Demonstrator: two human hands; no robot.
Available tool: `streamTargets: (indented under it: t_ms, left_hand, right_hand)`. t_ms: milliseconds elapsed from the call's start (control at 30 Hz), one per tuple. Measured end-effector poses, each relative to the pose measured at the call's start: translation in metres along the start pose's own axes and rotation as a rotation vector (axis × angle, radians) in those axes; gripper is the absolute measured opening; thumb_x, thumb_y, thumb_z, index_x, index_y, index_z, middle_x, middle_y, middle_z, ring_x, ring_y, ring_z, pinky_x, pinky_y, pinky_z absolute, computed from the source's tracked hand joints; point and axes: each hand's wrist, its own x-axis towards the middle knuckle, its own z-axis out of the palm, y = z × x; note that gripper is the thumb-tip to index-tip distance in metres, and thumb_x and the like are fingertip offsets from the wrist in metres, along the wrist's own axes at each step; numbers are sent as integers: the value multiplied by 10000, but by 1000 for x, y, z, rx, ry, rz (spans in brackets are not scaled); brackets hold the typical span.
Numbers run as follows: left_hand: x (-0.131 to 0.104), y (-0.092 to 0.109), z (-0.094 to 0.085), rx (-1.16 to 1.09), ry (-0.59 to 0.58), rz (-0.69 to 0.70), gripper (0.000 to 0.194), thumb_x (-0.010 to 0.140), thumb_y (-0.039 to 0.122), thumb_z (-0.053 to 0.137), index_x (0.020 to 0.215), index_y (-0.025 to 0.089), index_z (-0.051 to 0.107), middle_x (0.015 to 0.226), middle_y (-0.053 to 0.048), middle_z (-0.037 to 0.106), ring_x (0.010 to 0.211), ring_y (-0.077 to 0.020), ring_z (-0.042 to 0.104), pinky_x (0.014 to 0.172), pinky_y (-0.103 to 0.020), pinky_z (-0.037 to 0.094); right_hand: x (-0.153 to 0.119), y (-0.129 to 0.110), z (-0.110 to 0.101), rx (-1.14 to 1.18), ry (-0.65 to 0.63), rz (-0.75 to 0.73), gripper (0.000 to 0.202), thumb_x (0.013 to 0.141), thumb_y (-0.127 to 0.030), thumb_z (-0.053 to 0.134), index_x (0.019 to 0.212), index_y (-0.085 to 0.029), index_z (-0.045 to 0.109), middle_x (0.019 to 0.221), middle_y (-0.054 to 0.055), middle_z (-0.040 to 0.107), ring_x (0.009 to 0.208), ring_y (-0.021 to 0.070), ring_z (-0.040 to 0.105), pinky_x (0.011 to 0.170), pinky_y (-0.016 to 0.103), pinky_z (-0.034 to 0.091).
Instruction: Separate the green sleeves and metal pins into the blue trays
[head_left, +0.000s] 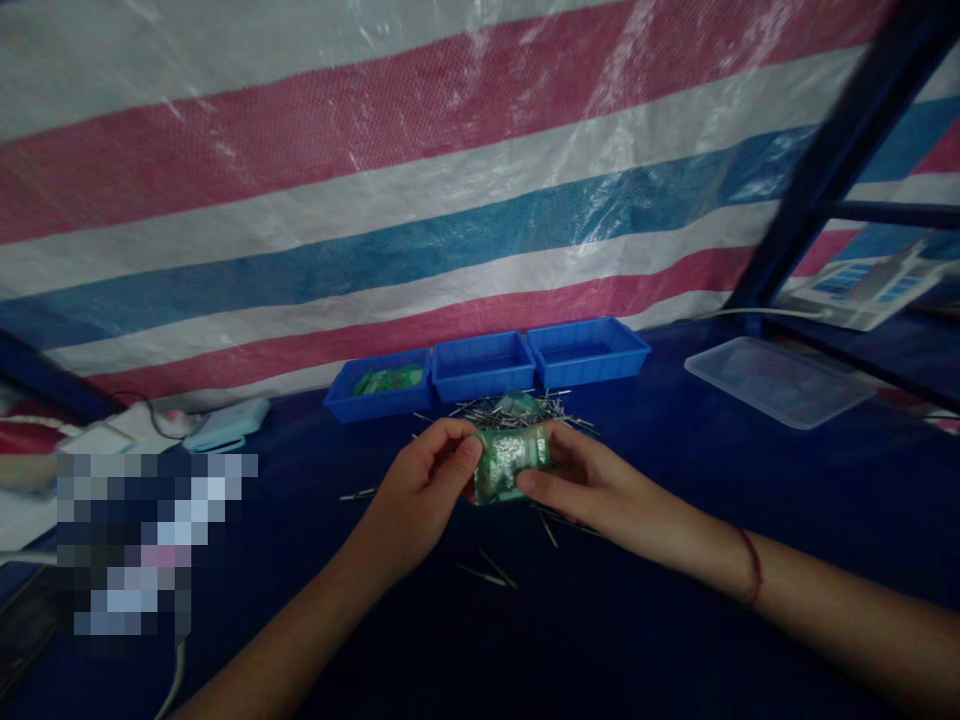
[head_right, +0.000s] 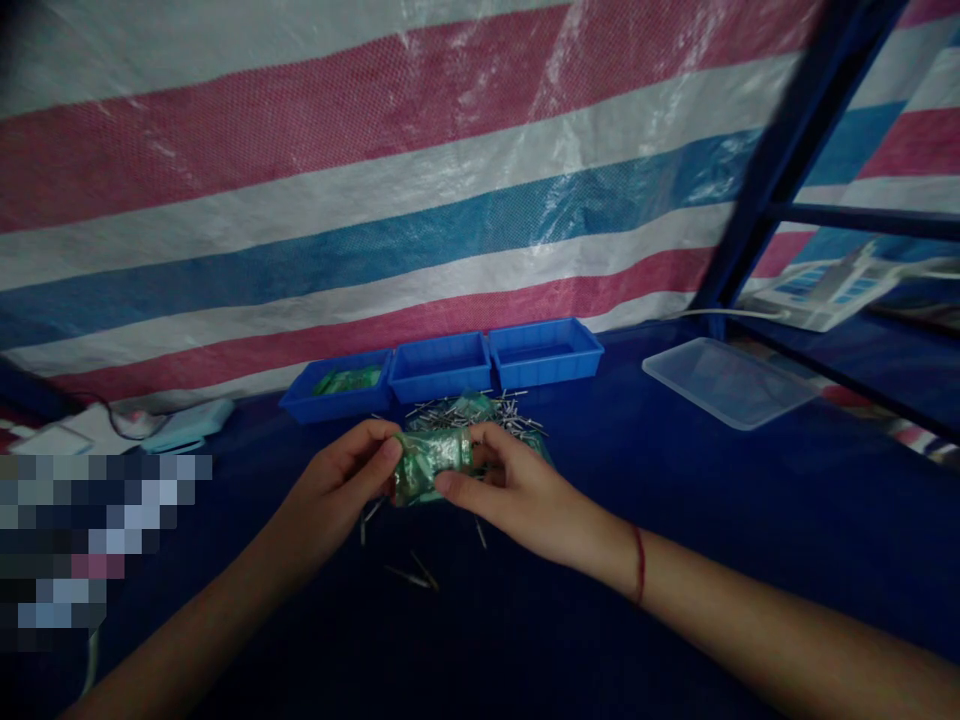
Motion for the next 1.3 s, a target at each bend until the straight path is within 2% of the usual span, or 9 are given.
streamTargets:
  t_ms: [167, 367, 500, 667, 833, 967, 1067, 1167, 1300]
  left_hand:
    - [0, -5, 9, -279, 12, -93, 246, 835, 413, 512, 846, 168, 529, 730, 13, 548, 644, -120, 552, 608, -256, 464]
    - [-1, -10, 15, -237, -226, -70, 211, 812, 352, 588, 882, 154, 579, 763, -29, 634, 703, -140, 604, 641, -261, 479]
    - [-1, -14, 17, -218, -163, -47, 170, 825, 321, 567, 863, 155, 577, 739, -20, 638, 658, -134, 611, 611, -259, 475]
    - [-3, -14, 16, -144, -76, 11, 170, 809, 321, 593, 768, 158, 568, 680, 6, 584, 649, -130, 586, 637, -268, 465]
    - [-5, -14, 18, -366, -142, 47, 537, 758, 585, 568, 1110, 182, 530, 860, -53, 599, 735, -164, 583, 656, -298, 488]
    - [-3, -15, 24, -603, -161, -103, 709, 716, 724, 474, 1178, 187, 481, 908, -84, 614, 685, -165, 587, 553, -266, 485]
    - [-4, -11, 26, -677, -229, -254, 696, 750, 742, 374, 1035, 141, 578, 782, -93, 628, 617, -169, 589, 498, -257, 469]
    - [-7, -5, 27, -655, -226, -272, 502, 761, 607, 541, 898, 132, 625, 743, -69, 617, 629, -151, 585, 527, -241, 471]
    - [-8, -2, 27, -558, -138, -180, 225, 752, 340, 676, 847, 143, 624, 751, -24, 609, 646, -111, 557, 566, -212, 457]
  right_hand:
    - [0, -6, -4, 52, -105, 47, 212, 799, -338, 605, 743, -141, 547, 633, -34, 528, 493, 47, 405, 438, 188, 299]
    - [-1, -5, -4, 32, -80, -7, 232, 753, -340, 667, 705, -142, 557, 662, -10, 583, 598, 88, 521, 534, 218, 387]
    - [-1, -5, -1, 40, -105, -53, 175, 791, -307, 627, 776, -152, 548, 720, 3, 618, 658, 101, 567, 577, 226, 425]
    - [-4, -2, 0, -202, 9, -139, 97, 809, -250, 594, 840, -175, 541, 719, -13, 585, 562, 82, 492, 479, 209, 386]
    - [-12, -10, -7, -601, 147, -509, 65, 816, -172, 568, 752, -174, 562, 671, -2, 528, 584, 104, 492, 502, 232, 412]
    - [-16, -17, -16, -953, 147, -824, 89, 841, -135, 522, 876, -167, 597, 814, 64, 571, 722, 147, 556, 595, 267, 462]
    - [-17, -18, -21, -1065, 136, -923, 129, 850, -136, 509, 909, -186, 612, 865, 73, 592, 760, 167, 575, 612, 289, 466]
    - [-16, -18, -19, -1060, 108, -940, 153, 846, -132, 509, 925, -207, 616, 899, 66, 592, 782, 170, 574, 628, 297, 472]
    - [-14, -16, -10, -859, 197, -678, 233, 808, -125, 528, 1022, -213, 553, 980, 74, 546, 801, 164, 559, 647, 295, 492]
